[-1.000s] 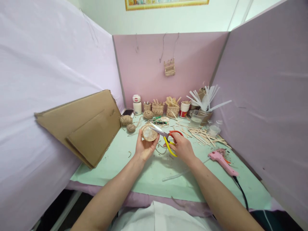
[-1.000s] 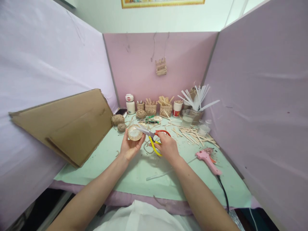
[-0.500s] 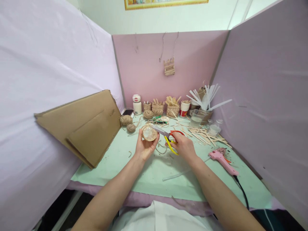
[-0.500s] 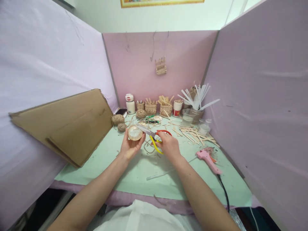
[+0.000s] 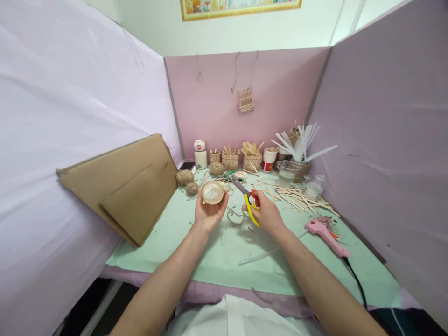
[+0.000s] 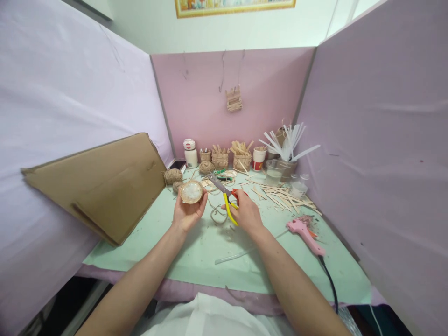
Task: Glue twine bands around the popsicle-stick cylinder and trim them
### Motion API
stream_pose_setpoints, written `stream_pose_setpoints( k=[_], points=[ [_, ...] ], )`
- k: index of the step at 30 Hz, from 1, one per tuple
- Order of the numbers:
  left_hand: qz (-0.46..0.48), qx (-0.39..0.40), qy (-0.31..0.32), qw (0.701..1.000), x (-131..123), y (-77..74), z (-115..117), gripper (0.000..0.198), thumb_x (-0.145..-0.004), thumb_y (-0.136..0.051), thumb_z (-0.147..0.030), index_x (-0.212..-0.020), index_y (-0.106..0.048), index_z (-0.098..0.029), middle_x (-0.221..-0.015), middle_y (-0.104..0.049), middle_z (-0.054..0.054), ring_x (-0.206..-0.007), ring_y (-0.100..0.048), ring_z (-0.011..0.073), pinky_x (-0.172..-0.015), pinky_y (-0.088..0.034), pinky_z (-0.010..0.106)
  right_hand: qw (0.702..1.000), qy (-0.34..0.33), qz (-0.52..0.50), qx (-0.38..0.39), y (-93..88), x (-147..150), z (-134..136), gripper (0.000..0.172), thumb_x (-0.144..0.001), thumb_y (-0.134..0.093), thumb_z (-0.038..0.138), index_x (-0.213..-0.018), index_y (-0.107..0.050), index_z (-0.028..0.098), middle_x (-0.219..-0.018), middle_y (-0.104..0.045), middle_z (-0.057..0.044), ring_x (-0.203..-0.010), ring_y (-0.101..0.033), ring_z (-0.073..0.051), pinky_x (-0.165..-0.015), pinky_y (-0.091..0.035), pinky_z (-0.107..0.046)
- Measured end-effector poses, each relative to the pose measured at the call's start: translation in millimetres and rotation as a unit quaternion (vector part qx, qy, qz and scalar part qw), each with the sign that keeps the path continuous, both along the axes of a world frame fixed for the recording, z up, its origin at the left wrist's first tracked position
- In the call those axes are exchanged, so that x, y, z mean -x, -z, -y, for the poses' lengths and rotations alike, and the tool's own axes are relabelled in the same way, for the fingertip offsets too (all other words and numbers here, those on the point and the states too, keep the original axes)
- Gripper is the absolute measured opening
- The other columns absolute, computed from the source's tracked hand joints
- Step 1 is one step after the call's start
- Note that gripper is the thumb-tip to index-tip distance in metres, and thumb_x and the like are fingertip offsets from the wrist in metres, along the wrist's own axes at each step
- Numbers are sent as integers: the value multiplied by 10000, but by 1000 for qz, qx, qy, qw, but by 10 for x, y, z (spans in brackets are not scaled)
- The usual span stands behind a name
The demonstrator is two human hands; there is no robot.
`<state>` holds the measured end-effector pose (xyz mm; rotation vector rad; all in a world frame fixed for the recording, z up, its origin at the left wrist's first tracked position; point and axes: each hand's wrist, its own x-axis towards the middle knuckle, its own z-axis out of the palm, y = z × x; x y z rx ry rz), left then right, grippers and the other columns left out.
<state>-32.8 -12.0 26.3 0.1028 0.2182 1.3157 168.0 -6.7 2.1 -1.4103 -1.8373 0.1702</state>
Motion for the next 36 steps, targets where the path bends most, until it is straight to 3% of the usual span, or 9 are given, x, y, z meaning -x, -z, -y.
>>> stream_pose_setpoints(
  k=[7,11,15,22,36],
  points=[
    [63,-65,94,991,23,-19,87,513,-791,-570,-467,-1161,-544,-112,-965,-652,127,-871,-645,198,-710,-537,286,996,-35,-13,-77,45,54,26,364,-790,-586,402,-1061,-531,166,-846,-612,-55,-683,-551,-185,-603,-399,-281],
    [53,-79,106,990,19,-50,123,490,-756,-577,-451,-1130,-556,-134,-956,-647,106,-853,-633,190,-683,-518,272,988,-61,3,-139,48,52,39,346,-787,-612,397,-1023,-530,158,-847,-614,-70,-721,-562,-202,-631,-420,-296],
    [9,-65,84,994,5,-49,98,400,-771,-553,-423,-1082,-587,-174,-953,-676,84,-841,-643,192,-704,-519,289,978,-81,34,-188,37,65,54,332,-779,-639,405,-980,-532,163,-861,-625,-87,-766,-577,-223,-659,-432,-313],
    [-29,-50,22,998,-29,-38,68,319,-828,-515,-342,-1091,-613,-191,-960,-711,62,-906,-655,184,-858,-507,319,979,-71,41,-185,45,95,65,329,-798,-632,419,-989,-538,168,-872,-631,-89,-780,-589,-227,-633,-420,-307],
    [-38,-40,14,998,-22,-15,46,321,-834,-520,-333,-1098,-609,-175,-986,-717,83,-927,-673,201,-864,-531,340,981,-61,43,-177,61,78,52,294,-792,-636,388,-980,-563,174,-859,-659,-92,-759,-598,-233,-649,-430,-311]
  ],
)
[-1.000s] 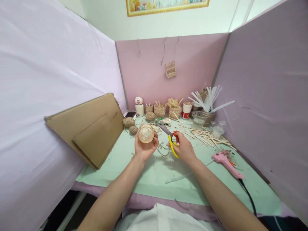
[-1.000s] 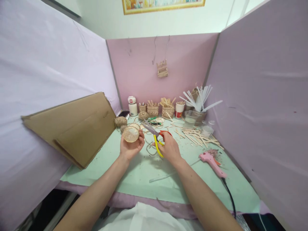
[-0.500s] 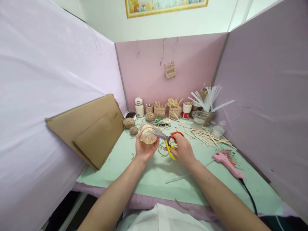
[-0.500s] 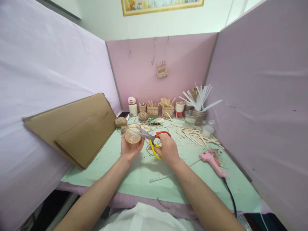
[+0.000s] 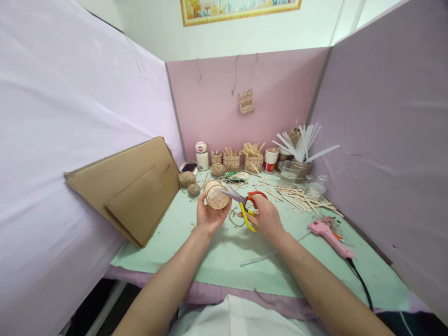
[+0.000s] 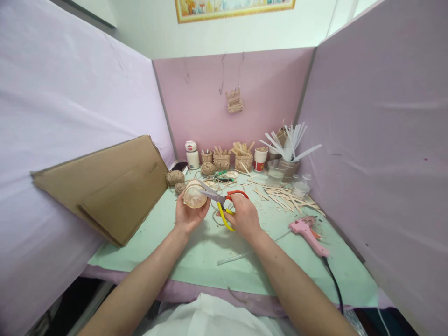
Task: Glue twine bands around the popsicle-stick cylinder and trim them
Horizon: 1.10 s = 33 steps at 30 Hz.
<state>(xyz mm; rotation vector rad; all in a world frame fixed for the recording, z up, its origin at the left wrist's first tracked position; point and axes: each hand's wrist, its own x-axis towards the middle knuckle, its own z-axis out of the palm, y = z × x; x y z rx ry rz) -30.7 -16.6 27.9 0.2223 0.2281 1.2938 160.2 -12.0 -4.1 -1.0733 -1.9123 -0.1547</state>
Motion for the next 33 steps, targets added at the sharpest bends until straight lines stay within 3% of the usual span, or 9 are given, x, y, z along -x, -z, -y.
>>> stream_pose_setpoints(
  k=[13,25,33],
  points=[
    [0,-6,3,1000,-2,26,-11,365,-864,-517,-344,-1181,-584,-177,-1021,-715,95,-977,-673,209,-899,-529,354,999,27,18,2,-38,-12,23,268,-836,-586,425,-934,-594,175,-718,-638,-56,-665,-581,-212,-569,-374,-290],
    [28,-18,-4,999,-18,53,-9,426,-909,-480,-376,-1290,-521,-191,-1093,-706,96,-1063,-649,214,-941,-516,364,997,58,47,-13,-69,-5,69,218,-861,-559,382,-957,-617,195,-733,-653,-59,-701,-596,-222,-588,-379,-290],
    [38,-7,-10,999,-30,45,-10,391,-910,-492,-371,-1248,-561,-188,-1084,-709,85,-1082,-640,225,-928,-529,364,994,78,66,-25,-73,1,78,242,-885,-538,400,-944,-623,182,-699,-656,-49,-655,-597,-208,-565,-354,-287]
  ],
)
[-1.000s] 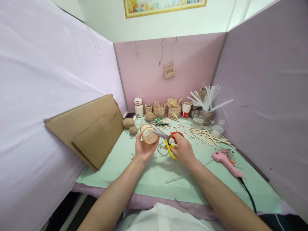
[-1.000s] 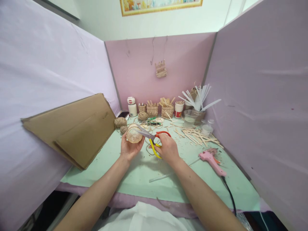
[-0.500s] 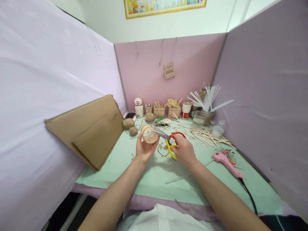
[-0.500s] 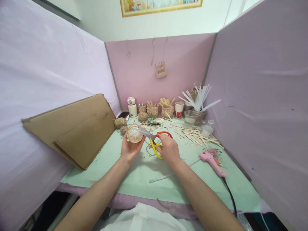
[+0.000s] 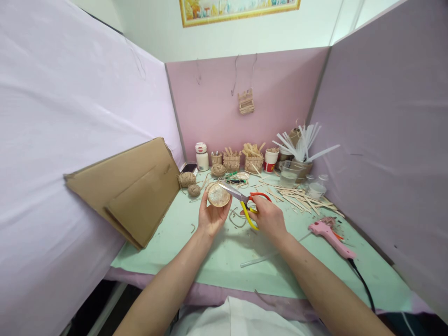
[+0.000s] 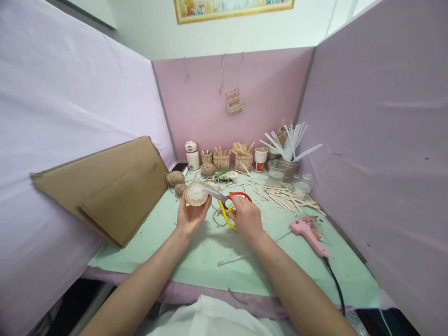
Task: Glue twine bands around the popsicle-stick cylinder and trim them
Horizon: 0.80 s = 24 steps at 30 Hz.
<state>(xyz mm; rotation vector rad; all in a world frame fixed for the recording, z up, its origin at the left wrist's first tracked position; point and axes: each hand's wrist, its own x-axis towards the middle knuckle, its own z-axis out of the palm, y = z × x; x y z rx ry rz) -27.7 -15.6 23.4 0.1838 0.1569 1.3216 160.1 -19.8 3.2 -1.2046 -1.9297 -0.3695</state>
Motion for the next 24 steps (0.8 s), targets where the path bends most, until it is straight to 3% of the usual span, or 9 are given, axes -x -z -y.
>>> stream_pose_setpoints(
  k=[7,24],
  points=[
    [-7,16,3,1000,6,-1,-11,394,-916,-481,-403,-1234,-571,-188,-1035,-717,90,-1037,-660,222,-886,-552,348,1000,18,14,12,18,-39,-20,225,-865,-590,390,-959,-629,189,-761,-678,-49,-669,-599,-197,-569,-348,-281],
    [-49,93,13,994,51,-5,-86,450,-856,-503,-560,-989,-644,-154,-855,-699,91,-803,-675,195,-715,-596,317,993,55,51,86,3,-46,-17,230,-870,-587,407,-989,-642,219,-873,-730,-38,-753,-656,-194,-526,-274,-263]
  ],
)
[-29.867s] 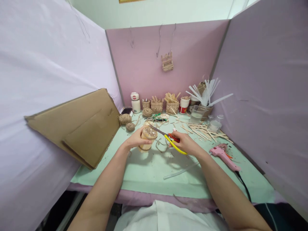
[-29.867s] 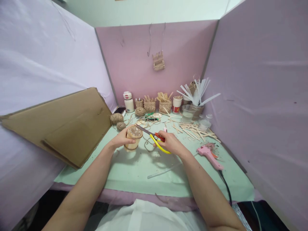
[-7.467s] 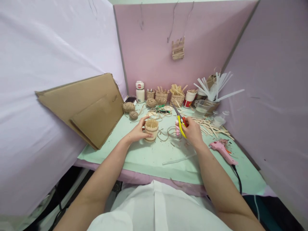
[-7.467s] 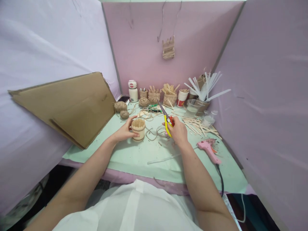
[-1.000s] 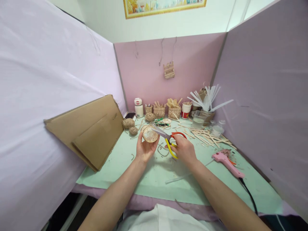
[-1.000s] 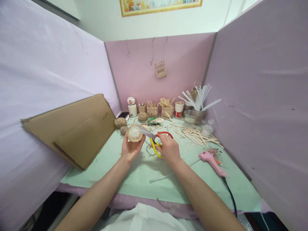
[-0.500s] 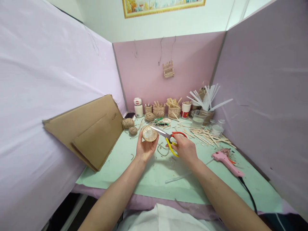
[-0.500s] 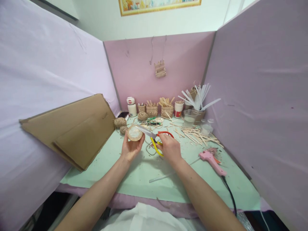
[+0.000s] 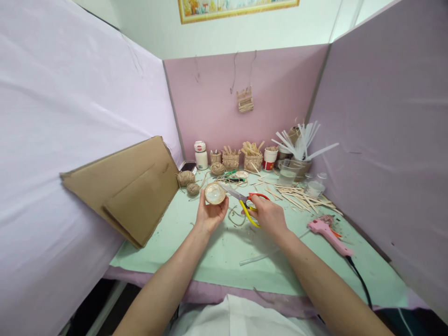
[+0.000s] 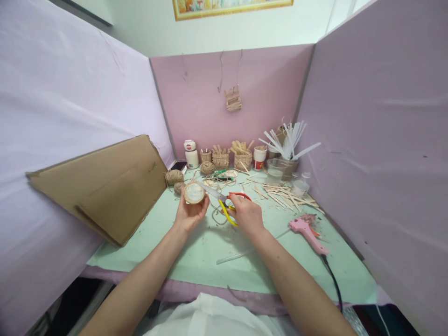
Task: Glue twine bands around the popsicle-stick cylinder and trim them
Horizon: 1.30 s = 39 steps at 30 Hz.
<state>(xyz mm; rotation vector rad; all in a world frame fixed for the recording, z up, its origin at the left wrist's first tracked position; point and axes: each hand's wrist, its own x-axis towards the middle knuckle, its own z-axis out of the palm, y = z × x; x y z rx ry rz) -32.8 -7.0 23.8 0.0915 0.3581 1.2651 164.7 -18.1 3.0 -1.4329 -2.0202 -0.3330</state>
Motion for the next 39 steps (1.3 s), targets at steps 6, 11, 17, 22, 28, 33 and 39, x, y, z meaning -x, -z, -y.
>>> stream_pose_setpoints(
  k=[6,11,17,22,28,33,39],
  points=[
    [12,22,-3,1000,40,-15,-18,455,-828,-535,-579,-943,-632,-149,-818,-673,80,-769,-645,179,-685,-597,304,1000,-3,5,12,-4,8,5,209,-879,-564,390,-986,-646,231,-853,-734,-47,-715,-648,-195,-503,-234,-266],
    [28,29,11,999,59,-52,-11,461,-813,-541,-598,-888,-622,-151,-765,-641,71,-739,-622,171,-638,-594,286,1000,-8,-2,13,4,12,-4,209,-875,-560,383,-988,-651,232,-864,-733,-52,-699,-638,-196,-499,-213,-262],
    [29,21,45,998,103,-59,5,466,-815,-538,-595,-937,-603,-150,-808,-611,81,-742,-598,161,-642,-580,273,997,0,-65,43,-10,9,-10,220,-864,-537,394,-965,-641,228,-782,-711,-41,-643,-603,-182,-510,-229,-240],
    [40,-105,144,983,143,-94,114,667,-787,-476,-685,-1127,-556,-117,-823,-542,86,-710,-533,152,-566,-537,245,986,43,-147,71,-14,-30,-49,264,-852,-507,435,-937,-620,212,-671,-655,-22,-565,-540,-169,-514,-242,-231],
    [18,-176,162,971,147,-113,176,697,-801,-412,-699,-1191,-529,-134,-824,-493,68,-696,-479,142,-560,-514,239,984,36,-158,74,8,-22,-71,265,-847,-502,448,-905,-608,212,-654,-633,-21,-555,-520,-166,-512,-233,-230],
    [-6,-179,156,971,147,-89,150,673,-798,-437,-679,-1179,-538,-133,-823,-504,67,-693,-490,146,-581,-510,254,986,14,-158,60,31,-11,-63,283,-845,-500,468,-891,-599,208,-643,-616,-13,-546,-518,-163,-511,-255,-232],
    [-33,-159,123,979,122,-69,123,598,-788,-497,-636,-1093,-578,-129,-837,-571,94,-714,-552,176,-657,-519,323,983,-59,-174,-11,37,-7,-50,365,-811,-556,491,-989,-576,172,-708,-599,-25,-602,-537,-170,-571,-365,-251]
  ],
)
